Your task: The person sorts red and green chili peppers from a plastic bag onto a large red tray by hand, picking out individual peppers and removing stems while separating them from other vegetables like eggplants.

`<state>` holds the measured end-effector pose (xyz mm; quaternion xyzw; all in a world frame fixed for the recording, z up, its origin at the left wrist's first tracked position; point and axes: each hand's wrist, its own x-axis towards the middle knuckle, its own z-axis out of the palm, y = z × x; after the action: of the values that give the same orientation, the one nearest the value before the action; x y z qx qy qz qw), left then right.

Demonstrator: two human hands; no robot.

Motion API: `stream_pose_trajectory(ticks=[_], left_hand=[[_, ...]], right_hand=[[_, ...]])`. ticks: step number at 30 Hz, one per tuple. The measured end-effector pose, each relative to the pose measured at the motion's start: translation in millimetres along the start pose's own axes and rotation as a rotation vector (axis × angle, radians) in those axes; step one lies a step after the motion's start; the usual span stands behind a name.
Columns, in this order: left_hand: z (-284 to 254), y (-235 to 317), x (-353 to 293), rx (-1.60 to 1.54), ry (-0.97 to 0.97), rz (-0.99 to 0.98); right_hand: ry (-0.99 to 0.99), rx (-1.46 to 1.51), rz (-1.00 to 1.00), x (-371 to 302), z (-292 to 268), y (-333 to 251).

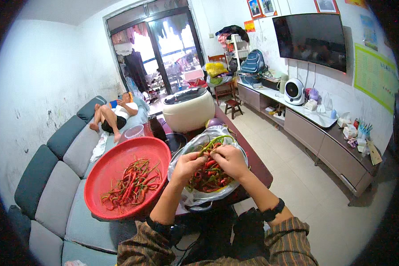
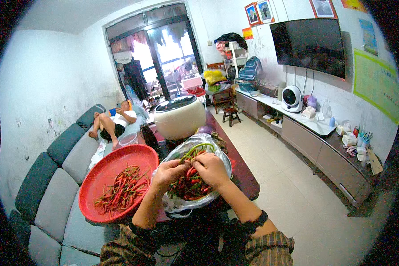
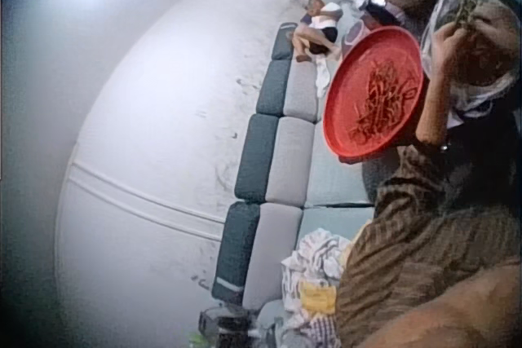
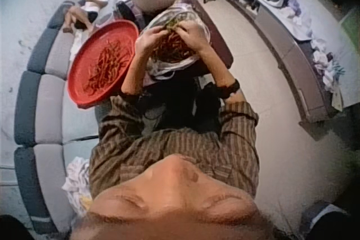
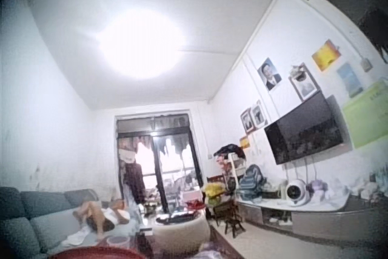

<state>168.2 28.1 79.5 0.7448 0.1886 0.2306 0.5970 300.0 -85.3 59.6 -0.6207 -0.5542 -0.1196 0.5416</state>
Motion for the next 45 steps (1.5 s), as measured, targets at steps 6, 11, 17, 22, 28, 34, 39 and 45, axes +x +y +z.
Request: stream_pose_trajectory(ticks=[6,11,17,22,28,34,39,45], left_hand=[[-1.0,0.2,2.3,0.009,0.108,0.089],[-3.3,25.8,-5.7,-0.218,0.126,0.369],[1.0,39.4,-14.2,-0.327,0.091,0.322],[-2.9,41.7,-16.2,-0.37,0.054,0.36],[-14.6,43.7,-16.4,-0.509,0.124,0.347],[-26.9,19.7,-4.3,-0.877,0.078,0.241],[-53.0,-21.0,14.3,-1.116,-0.015,0.013],[-39.7,-7.7,13.4,-0.905,-0.269,0.159]], right_hand=[[0.146,0.259,0.201,-6.6,-28.3,-1.6],[0.149,0.423,0.17,13.8,-44.7,-31.5],[0.066,0.529,0.193,38.5,-40.5,-48.0],[0.053,0.476,0.145,47.4,-36.6,-64.2],[-0.151,0.438,0.201,33.7,-18.4,-35.3],[-0.253,-0.225,-0.079,16.6,-6.3,-16.8],[0.177,0.158,-0.126,57.7,-17.2,-68.3],[0.053,0.345,0.044,68.3,5.1,-55.7]])
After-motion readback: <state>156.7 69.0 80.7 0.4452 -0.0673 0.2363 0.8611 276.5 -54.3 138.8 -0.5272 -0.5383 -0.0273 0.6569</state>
